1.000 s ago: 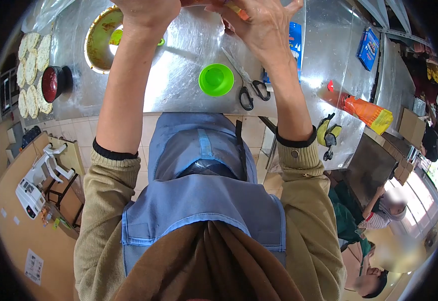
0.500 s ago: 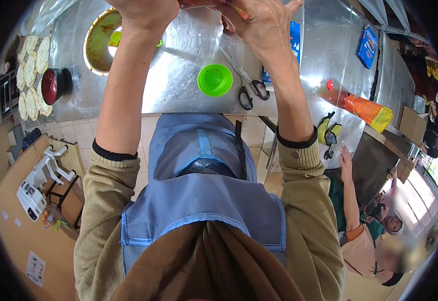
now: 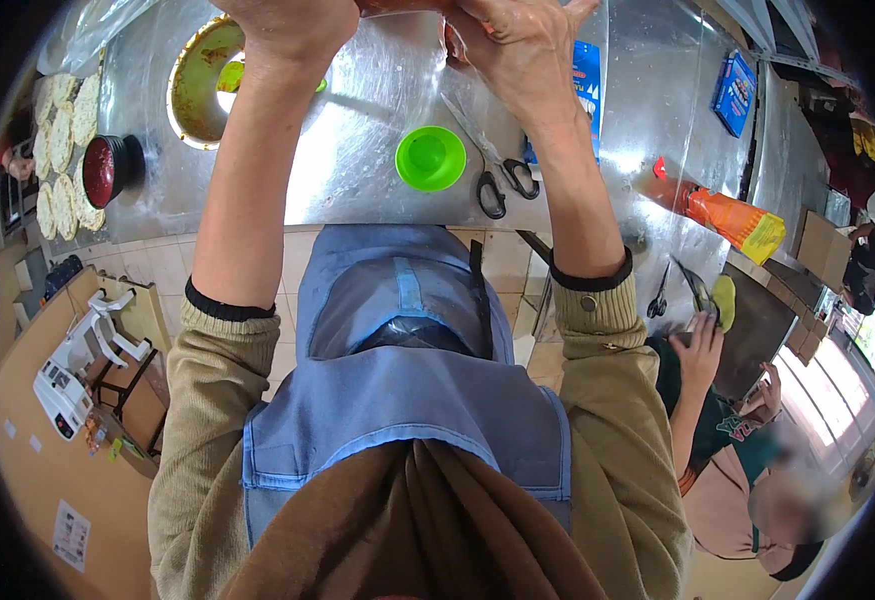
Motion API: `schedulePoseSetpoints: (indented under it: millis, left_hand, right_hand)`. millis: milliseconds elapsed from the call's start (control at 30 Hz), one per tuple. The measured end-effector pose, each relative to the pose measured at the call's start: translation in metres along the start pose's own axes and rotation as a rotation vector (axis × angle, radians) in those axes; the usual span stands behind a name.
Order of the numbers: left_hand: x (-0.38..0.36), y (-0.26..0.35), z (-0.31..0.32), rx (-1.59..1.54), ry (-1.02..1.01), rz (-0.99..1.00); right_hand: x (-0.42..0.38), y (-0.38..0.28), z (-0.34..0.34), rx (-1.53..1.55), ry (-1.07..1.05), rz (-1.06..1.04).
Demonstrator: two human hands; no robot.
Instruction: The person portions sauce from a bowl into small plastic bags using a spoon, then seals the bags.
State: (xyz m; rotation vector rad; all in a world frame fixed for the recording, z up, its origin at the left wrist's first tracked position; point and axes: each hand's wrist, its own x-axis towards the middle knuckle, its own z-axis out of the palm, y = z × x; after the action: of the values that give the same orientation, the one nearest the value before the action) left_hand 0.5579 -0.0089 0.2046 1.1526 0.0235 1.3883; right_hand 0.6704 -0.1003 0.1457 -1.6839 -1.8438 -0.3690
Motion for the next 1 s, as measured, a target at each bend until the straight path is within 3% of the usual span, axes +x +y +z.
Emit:
schedulePoseSetpoints:
  millis: [367, 1000]
  left_hand:
    - [-0.001, 0.001, -0.001, -0.052, 0.020, -0.033]
    - [-0.003, -0.006, 0.000, 0.078, 0.013, 0.020]
  right_hand:
    - [0.004, -0.010, -0.011, 0.007, -0.062, 0.072]
    - [0.000, -0.005, -0.006, 0.061, 0.013, 0.070]
